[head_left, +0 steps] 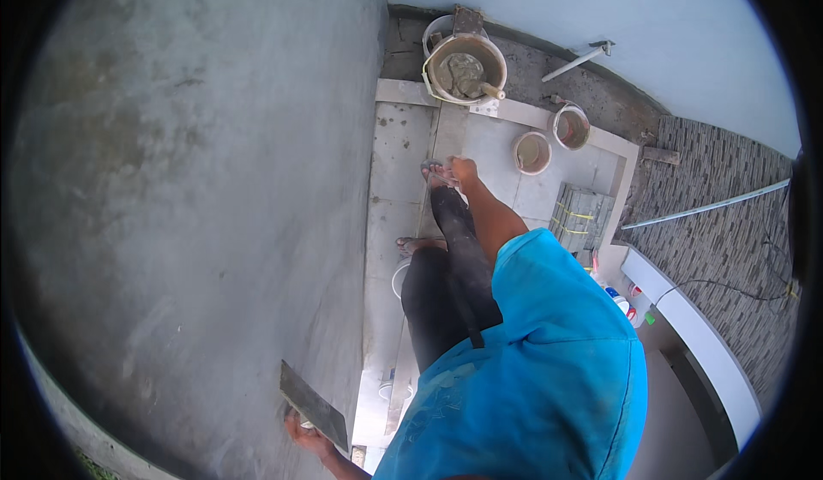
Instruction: The person scoops cement from a bucket using a trowel and applies it to a curved wall surface. They then use a float to smooth the cement, repeatedly spreading and leveling the material along the wall.
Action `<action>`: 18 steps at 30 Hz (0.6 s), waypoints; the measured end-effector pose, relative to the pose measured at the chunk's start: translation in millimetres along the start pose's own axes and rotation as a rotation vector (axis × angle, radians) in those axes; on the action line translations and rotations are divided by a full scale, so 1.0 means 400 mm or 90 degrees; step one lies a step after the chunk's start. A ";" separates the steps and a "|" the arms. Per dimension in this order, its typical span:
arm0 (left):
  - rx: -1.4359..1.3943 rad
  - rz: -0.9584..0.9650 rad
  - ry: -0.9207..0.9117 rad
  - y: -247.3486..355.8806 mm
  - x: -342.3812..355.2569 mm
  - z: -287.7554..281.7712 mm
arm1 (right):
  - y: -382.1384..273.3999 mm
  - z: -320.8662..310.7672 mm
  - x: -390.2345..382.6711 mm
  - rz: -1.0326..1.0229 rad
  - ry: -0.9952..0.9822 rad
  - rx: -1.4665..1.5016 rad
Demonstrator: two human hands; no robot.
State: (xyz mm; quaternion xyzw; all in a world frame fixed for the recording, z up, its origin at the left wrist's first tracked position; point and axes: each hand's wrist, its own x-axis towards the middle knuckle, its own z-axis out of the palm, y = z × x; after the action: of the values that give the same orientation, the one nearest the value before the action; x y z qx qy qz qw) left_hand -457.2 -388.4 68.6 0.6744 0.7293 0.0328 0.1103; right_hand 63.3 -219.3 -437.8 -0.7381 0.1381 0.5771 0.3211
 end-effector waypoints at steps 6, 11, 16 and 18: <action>-0.055 -0.296 0.050 -0.130 -0.073 0.035 | -0.082 0.006 0.369 -0.028 0.080 0.194; 0.220 -0.149 -0.090 -0.037 -0.066 0.061 | -0.175 0.039 0.562 -0.055 0.112 0.297; 0.292 -0.056 -0.181 -0.056 -0.066 0.122 | -0.175 -0.010 0.721 -0.132 0.028 0.435; 0.293 -0.025 -0.197 -0.071 -0.087 0.144 | -0.167 0.012 0.685 -0.152 0.047 0.457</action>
State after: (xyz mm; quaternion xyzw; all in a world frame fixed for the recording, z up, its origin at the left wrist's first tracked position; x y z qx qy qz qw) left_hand -470.8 -431.1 10.8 0.6644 0.7050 -0.2394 0.0647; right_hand 179.0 -120.2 -675.2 -0.6098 0.2560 0.4235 0.6190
